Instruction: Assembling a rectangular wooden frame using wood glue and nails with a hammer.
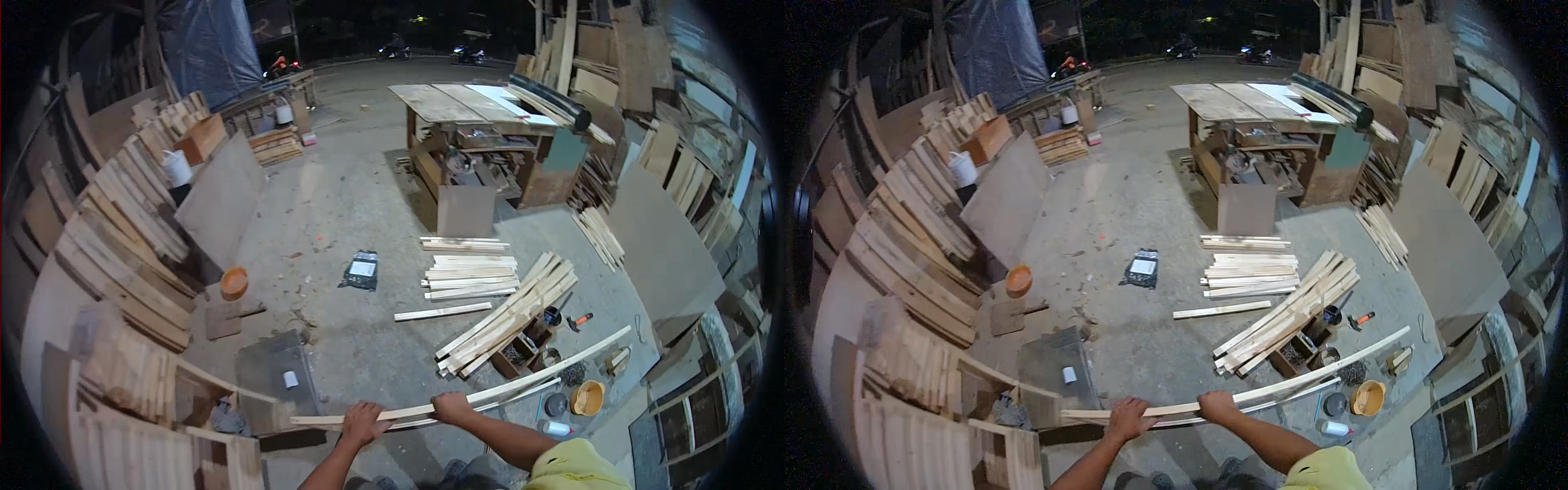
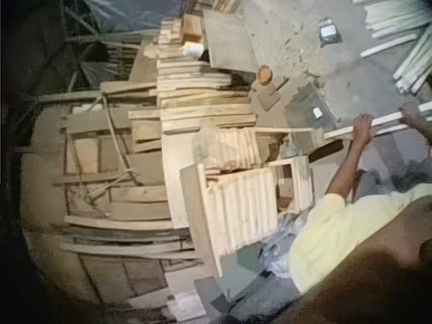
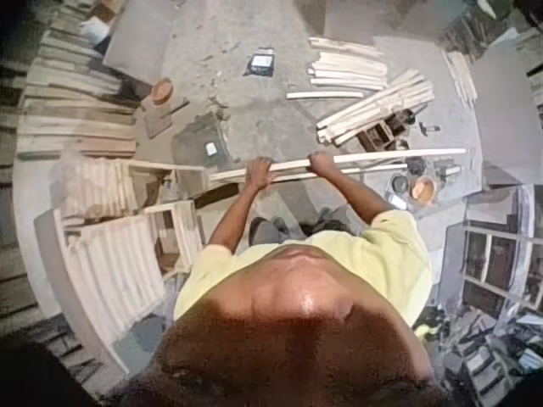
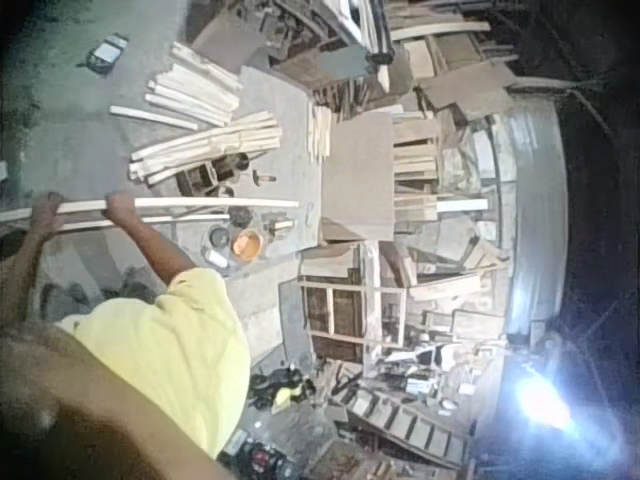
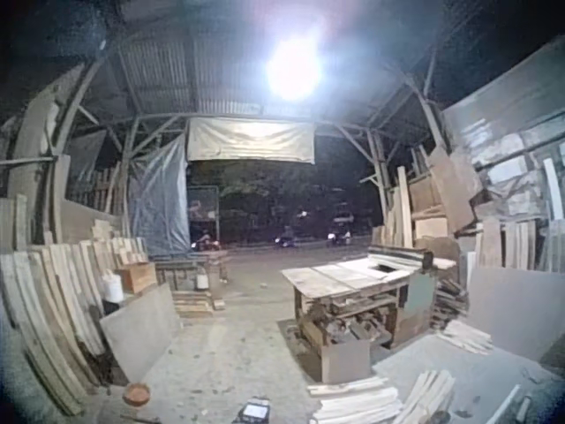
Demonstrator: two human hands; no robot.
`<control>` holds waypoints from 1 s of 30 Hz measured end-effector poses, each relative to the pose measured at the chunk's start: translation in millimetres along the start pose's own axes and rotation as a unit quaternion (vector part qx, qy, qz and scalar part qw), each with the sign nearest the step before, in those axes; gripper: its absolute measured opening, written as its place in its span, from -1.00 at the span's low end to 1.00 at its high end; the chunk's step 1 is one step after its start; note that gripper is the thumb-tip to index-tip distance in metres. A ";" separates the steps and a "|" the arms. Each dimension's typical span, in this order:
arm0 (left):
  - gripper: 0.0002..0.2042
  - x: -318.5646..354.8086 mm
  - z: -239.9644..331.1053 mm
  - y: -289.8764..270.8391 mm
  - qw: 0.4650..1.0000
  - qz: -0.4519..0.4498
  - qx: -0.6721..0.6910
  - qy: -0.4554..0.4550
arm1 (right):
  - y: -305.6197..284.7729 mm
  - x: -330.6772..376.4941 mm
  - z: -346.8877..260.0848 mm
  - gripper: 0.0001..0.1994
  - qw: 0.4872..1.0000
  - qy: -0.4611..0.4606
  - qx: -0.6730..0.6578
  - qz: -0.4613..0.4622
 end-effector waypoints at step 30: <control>-0.33 130.8 -145.0 -426.2 0.550 0.605 0.537 -0.206 | -447.2 301.7 -83.8 -0.74 0.813 0.008 -0.348 0.466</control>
Point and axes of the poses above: each hand's wrist, its own x-axis away from the middle knuckle, its own y-axis out of the palm, z = x × y, the point moved 1 cm from there along -x, towards the middle knuckle, and after that the axes turned 4 degrees about -z, right-handed, at the moved point
